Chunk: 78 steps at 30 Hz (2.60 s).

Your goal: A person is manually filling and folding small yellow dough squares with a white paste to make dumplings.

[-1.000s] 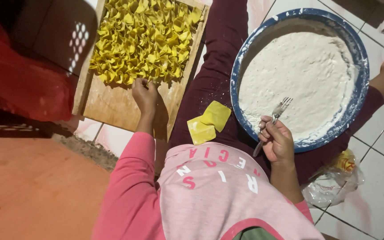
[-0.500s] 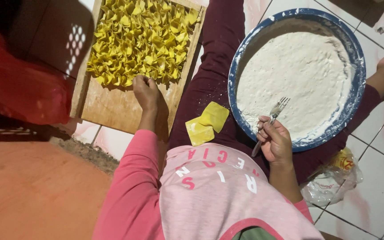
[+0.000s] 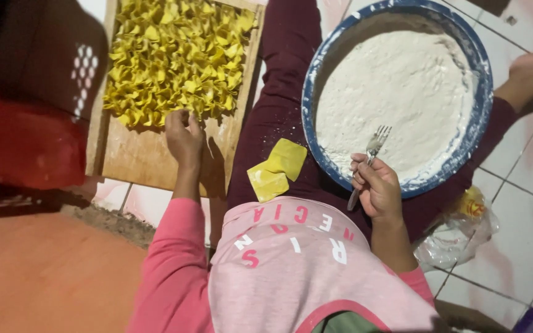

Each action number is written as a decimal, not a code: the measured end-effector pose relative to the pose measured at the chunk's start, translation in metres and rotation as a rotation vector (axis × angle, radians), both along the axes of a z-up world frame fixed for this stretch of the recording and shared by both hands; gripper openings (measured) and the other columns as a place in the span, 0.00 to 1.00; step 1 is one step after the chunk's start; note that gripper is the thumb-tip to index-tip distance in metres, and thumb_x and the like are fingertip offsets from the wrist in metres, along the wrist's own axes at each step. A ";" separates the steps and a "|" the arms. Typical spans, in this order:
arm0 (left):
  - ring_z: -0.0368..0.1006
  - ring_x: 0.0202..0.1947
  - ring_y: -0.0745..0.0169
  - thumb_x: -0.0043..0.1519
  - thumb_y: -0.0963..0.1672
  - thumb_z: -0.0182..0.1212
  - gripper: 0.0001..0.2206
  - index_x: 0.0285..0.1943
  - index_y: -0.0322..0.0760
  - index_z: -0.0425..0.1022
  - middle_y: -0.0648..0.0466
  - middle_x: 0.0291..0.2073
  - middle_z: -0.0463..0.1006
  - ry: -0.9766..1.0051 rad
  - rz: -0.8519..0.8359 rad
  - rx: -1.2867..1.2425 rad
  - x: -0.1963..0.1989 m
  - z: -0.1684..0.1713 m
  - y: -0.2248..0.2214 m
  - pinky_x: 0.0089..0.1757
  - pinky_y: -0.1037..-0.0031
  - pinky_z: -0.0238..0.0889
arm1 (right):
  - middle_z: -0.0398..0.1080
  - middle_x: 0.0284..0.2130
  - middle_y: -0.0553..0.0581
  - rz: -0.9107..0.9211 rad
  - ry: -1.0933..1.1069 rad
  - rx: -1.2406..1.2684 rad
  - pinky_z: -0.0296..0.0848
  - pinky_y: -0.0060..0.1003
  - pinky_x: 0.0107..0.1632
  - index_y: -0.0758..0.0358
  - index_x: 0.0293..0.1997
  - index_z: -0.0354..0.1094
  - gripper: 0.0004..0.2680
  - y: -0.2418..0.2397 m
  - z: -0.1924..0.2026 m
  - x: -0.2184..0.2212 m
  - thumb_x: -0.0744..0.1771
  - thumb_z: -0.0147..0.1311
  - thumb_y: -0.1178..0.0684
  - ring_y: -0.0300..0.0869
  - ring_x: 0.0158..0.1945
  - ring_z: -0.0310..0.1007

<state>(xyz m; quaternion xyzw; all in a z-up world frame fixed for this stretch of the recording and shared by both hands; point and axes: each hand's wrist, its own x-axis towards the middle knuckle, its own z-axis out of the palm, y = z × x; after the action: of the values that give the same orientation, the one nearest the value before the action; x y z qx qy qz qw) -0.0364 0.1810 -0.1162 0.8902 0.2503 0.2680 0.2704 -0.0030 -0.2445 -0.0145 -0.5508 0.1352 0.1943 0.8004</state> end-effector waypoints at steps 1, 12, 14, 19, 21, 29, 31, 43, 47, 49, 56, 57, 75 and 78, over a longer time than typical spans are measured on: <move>0.75 0.35 0.49 0.59 0.38 0.66 0.08 0.43 0.36 0.73 0.49 0.34 0.72 0.003 -0.017 -0.006 -0.001 0.013 -0.006 0.37 0.66 0.71 | 0.69 0.33 0.60 -0.017 0.003 -0.006 0.59 0.22 0.30 0.76 0.54 0.67 0.09 -0.002 0.002 0.000 0.70 0.52 0.61 0.30 0.26 0.56; 0.77 0.47 0.52 0.59 0.43 0.69 0.10 0.49 0.44 0.81 0.54 0.47 0.80 -0.036 -0.926 -0.112 -0.021 0.091 -0.091 0.48 0.66 0.71 | 0.76 0.38 0.68 0.251 -0.467 -1.018 0.75 0.42 0.42 0.73 0.51 0.76 0.07 -0.021 0.045 0.002 0.70 0.55 0.63 0.56 0.41 0.79; 0.76 0.48 0.49 0.54 0.47 0.72 0.17 0.51 0.42 0.79 0.50 0.47 0.79 -0.025 -1.028 -0.097 -0.012 0.091 -0.108 0.48 0.63 0.70 | 0.76 0.37 0.64 0.305 -0.497 -1.112 0.76 0.42 0.42 0.69 0.50 0.77 0.07 -0.025 0.041 0.003 0.69 0.56 0.62 0.54 0.40 0.79; 0.74 0.43 0.50 0.49 0.45 0.71 0.16 0.46 0.41 0.79 0.52 0.40 0.77 0.060 -1.165 0.072 0.010 0.109 -0.136 0.42 0.64 0.69 | 0.76 0.35 0.55 0.426 -0.527 -1.375 0.77 0.38 0.41 0.57 0.48 0.80 0.07 -0.028 0.033 -0.001 0.68 0.59 0.58 0.48 0.38 0.79; 0.72 0.35 0.51 0.52 0.43 0.64 0.08 0.39 0.42 0.78 0.53 0.34 0.74 0.031 -1.199 0.105 0.014 0.115 -0.136 0.36 0.66 0.67 | 0.75 0.34 0.50 0.468 -0.517 -1.504 0.77 0.35 0.39 0.51 0.47 0.81 0.07 -0.027 0.029 -0.001 0.68 0.58 0.56 0.44 0.36 0.79; 0.79 0.45 0.50 0.61 0.41 0.63 0.06 0.46 0.39 0.79 0.50 0.42 0.80 0.125 -1.029 -0.344 0.009 0.118 -0.132 0.46 0.67 0.70 | 0.74 0.32 0.56 0.552 -0.540 -1.493 0.77 0.40 0.37 0.56 0.45 0.80 0.07 -0.008 0.030 0.003 0.68 0.54 0.58 0.50 0.36 0.79; 0.80 0.47 0.49 0.64 0.41 0.62 0.04 0.45 0.38 0.80 0.49 0.43 0.82 0.150 -0.942 -0.591 0.009 0.123 -0.134 0.48 0.65 0.71 | 0.74 0.31 0.57 0.574 -0.519 -1.457 0.77 0.40 0.36 0.57 0.45 0.80 0.07 -0.007 0.031 0.004 0.68 0.53 0.59 0.50 0.35 0.79; 0.80 0.32 0.64 0.69 0.46 0.55 0.11 0.53 0.34 0.66 0.46 0.34 0.81 0.003 -0.511 -1.759 -0.006 0.077 -0.139 0.34 0.79 0.73 | 0.74 0.33 0.55 0.591 -0.469 -1.568 0.78 0.41 0.39 0.53 0.46 0.79 0.07 -0.034 0.044 -0.005 0.69 0.54 0.53 0.50 0.38 0.79; 0.75 0.24 0.67 0.67 0.41 0.59 0.09 0.53 0.35 0.67 0.50 0.29 0.78 -0.034 -0.517 -1.736 0.001 0.088 -0.146 0.30 0.79 0.71 | 0.73 0.30 0.57 0.645 -0.413 -1.584 0.78 0.43 0.36 0.56 0.44 0.80 0.07 -0.031 0.037 -0.005 0.68 0.54 0.56 0.52 0.35 0.79; 0.70 0.19 0.71 0.66 0.40 0.58 0.08 0.53 0.35 0.67 0.53 0.23 0.75 -0.048 -0.523 -1.723 0.002 0.094 -0.149 0.28 0.81 0.68 | 0.72 0.28 0.60 0.670 -0.387 -1.552 0.78 0.46 0.35 0.60 0.42 0.79 0.07 -0.027 0.031 -0.003 0.68 0.53 0.58 0.55 0.34 0.78; 0.61 0.15 0.76 0.67 0.39 0.58 0.04 0.48 0.33 0.71 0.57 0.17 0.69 0.008 -0.483 -1.756 -0.002 0.081 -0.154 0.24 0.84 0.58 | 0.74 0.30 0.60 0.716 -0.273 -1.372 0.78 0.45 0.37 0.58 0.42 0.80 0.06 -0.021 0.023 0.010 0.68 0.53 0.56 0.54 0.37 0.79; 0.62 0.16 0.77 0.66 0.39 0.57 0.03 0.47 0.33 0.72 0.58 0.17 0.68 0.006 -0.457 -1.769 -0.002 0.080 -0.155 0.25 0.85 0.58 | 0.75 0.31 0.60 0.723 -0.266 -1.348 0.78 0.46 0.38 0.59 0.44 0.79 0.07 -0.020 0.025 0.012 0.68 0.54 0.56 0.54 0.38 0.79; 0.55 0.15 0.74 0.69 0.40 0.53 0.06 0.47 0.29 0.74 0.56 0.16 0.62 -0.014 -0.440 -1.731 0.004 0.063 -0.160 0.20 0.81 0.51 | 0.76 0.34 0.58 0.621 -0.263 -1.352 0.79 0.44 0.42 0.54 0.47 0.80 0.07 -0.020 0.018 0.006 0.68 0.54 0.53 0.51 0.41 0.79; 0.54 0.14 0.73 0.69 0.40 0.53 0.06 0.48 0.29 0.74 0.56 0.16 0.60 -0.019 -0.436 -1.754 0.004 0.057 -0.162 0.20 0.81 0.50 | 0.75 0.33 0.59 0.663 -0.274 -1.379 0.79 0.45 0.42 0.56 0.47 0.79 0.08 -0.012 0.013 0.007 0.68 0.53 0.54 0.53 0.40 0.79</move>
<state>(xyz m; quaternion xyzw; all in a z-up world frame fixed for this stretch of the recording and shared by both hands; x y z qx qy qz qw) -0.0319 0.0189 -0.0588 0.3897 0.1883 -0.0691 0.8988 0.0037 -0.2561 -0.0011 -0.9550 -0.0467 0.2258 0.1866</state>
